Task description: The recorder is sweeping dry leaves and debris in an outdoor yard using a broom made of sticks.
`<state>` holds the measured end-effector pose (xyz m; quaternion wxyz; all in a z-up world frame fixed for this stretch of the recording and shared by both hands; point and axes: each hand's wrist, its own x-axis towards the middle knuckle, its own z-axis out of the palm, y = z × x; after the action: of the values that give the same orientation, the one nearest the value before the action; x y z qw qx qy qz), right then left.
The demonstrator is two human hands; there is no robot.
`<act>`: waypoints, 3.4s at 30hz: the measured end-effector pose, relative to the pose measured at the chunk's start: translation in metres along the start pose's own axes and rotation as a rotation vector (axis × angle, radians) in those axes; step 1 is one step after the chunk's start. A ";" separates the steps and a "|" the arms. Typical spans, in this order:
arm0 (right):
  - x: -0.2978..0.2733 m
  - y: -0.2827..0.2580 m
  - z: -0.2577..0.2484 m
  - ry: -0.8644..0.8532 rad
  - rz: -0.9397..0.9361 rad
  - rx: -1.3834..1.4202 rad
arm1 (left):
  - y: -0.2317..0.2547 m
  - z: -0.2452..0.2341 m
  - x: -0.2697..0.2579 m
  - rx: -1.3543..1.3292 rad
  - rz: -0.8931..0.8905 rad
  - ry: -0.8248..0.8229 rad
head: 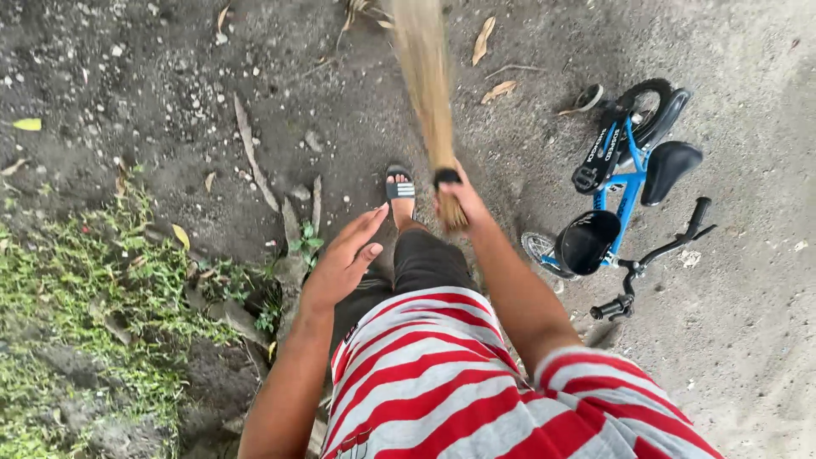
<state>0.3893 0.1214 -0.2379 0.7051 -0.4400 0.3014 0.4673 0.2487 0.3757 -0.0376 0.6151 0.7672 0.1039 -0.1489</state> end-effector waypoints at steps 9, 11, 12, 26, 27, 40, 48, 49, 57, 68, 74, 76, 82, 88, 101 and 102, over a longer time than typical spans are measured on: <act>0.069 -0.010 -0.123 0.410 -0.042 0.595 | 0.012 -0.022 0.032 -0.026 0.012 0.038; 0.093 -0.038 -0.092 0.231 0.015 0.401 | 0.001 -0.027 0.021 -0.002 0.034 0.087; 0.107 -0.053 -0.074 0.069 0.060 0.222 | -0.005 -0.030 0.017 0.020 0.059 0.111; 0.006 0.026 0.202 -0.195 0.174 -0.493 | -0.112 -0.056 -0.062 -0.211 -0.213 0.536; -0.025 0.038 0.228 -0.245 0.214 -0.583 | -0.139 -0.056 -0.071 -0.272 -0.180 0.590; -0.081 0.212 0.364 -0.955 0.365 -1.567 | -0.251 -0.105 -0.248 -0.986 0.052 1.480; -0.054 0.351 0.459 -0.899 -0.266 -1.803 | -0.250 -0.100 -0.299 -1.047 0.179 1.550; -0.054 0.359 0.457 -0.921 -0.250 -1.820 | -0.260 -0.094 -0.304 -1.056 0.175 1.578; -0.030 0.408 0.451 -0.746 -0.207 -1.850 | -0.268 -0.078 -0.343 -0.876 0.188 1.785; -0.055 0.362 0.452 -1.034 0.701 -2.001 | -0.277 -0.064 -0.373 -1.019 -0.075 2.078; -0.064 0.377 0.441 -1.062 1.104 -1.971 | -0.287 -0.013 -0.380 -1.177 -0.303 2.012; -0.061 0.401 0.438 -0.953 1.194 -1.900 | -0.299 0.003 -0.385 -1.226 -0.336 1.984; -0.021 0.499 0.392 -0.671 1.253 -1.646 | -0.286 0.011 -0.432 -1.061 -0.435 1.782; 0.076 0.566 0.367 -0.307 1.077 -1.175 | -0.274 0.018 -0.497 -0.893 -0.429 1.697; -0.027 0.560 0.373 -0.363 0.613 -1.209 | -0.288 0.008 -0.536 -0.895 -0.320 1.597; -0.023 0.573 0.379 -0.287 0.773 -1.174 | -0.287 0.008 -0.538 -0.910 -0.315 1.581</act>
<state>-0.1435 0.5555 -0.2494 0.1688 -0.5427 0.0392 0.8219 -0.3534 0.4445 -0.1093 0.5802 0.3075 0.6449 0.3912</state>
